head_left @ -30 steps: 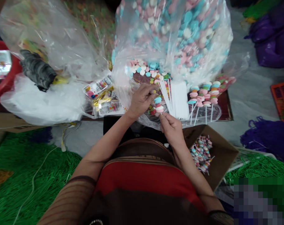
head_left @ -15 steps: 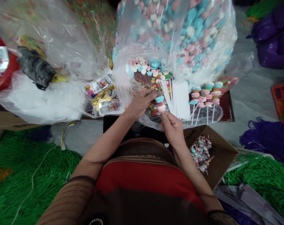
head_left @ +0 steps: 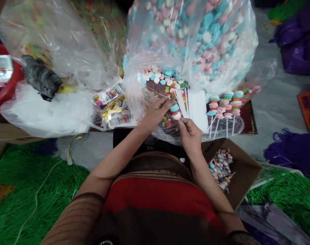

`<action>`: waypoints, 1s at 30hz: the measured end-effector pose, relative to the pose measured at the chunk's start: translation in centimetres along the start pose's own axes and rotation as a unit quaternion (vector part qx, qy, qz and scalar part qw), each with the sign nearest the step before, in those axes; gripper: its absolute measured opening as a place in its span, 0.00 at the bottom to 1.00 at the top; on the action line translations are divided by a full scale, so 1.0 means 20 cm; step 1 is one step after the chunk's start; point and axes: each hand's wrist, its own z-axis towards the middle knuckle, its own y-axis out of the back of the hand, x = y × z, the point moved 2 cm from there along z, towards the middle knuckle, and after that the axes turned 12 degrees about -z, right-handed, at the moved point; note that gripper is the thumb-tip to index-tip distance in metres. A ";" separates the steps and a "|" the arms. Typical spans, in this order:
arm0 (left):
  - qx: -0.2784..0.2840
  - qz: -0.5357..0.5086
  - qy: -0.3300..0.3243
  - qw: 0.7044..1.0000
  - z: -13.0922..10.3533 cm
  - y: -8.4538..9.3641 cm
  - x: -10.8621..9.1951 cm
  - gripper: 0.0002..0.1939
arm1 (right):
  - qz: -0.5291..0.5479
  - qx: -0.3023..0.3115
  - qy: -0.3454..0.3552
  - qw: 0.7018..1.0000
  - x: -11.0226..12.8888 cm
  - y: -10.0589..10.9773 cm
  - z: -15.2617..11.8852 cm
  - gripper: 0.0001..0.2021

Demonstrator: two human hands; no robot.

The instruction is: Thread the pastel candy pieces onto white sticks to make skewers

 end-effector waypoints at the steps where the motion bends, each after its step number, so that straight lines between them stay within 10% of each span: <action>1: 0.004 0.035 -0.002 0.999 0.02 0.01 -0.02 0.24 | 0.035 0.009 -0.018 0.999 -0.01 0.00 0.01 0.18; 4: -0.022 0.198 -0.043 0.979 0.15 0.09 -0.08 0.17 | 0.144 0.023 -0.067 0.987 -0.02 -0.03 0.02 0.20; 9: -0.104 0.519 -0.074 0.846 0.51 0.25 -0.13 0.11 | 0.176 0.011 -0.071 0.982 -0.05 -0.05 0.02 0.23; 17: -0.083 0.614 -0.034 0.784 0.67 0.31 -0.07 0.18 | 0.178 0.013 -0.069 0.981 -0.09 -0.05 0.01 0.22; 26: -0.050 0.614 -0.047 0.786 0.57 0.29 -0.11 0.14 | 0.207 -0.002 -0.086 0.974 -0.07 -0.04 0.03 0.23; 30: -0.083 0.494 -0.053 0.864 0.50 0.26 -0.16 0.09 | 0.234 -0.020 -0.124 0.964 -0.02 -0.03 0.08 0.24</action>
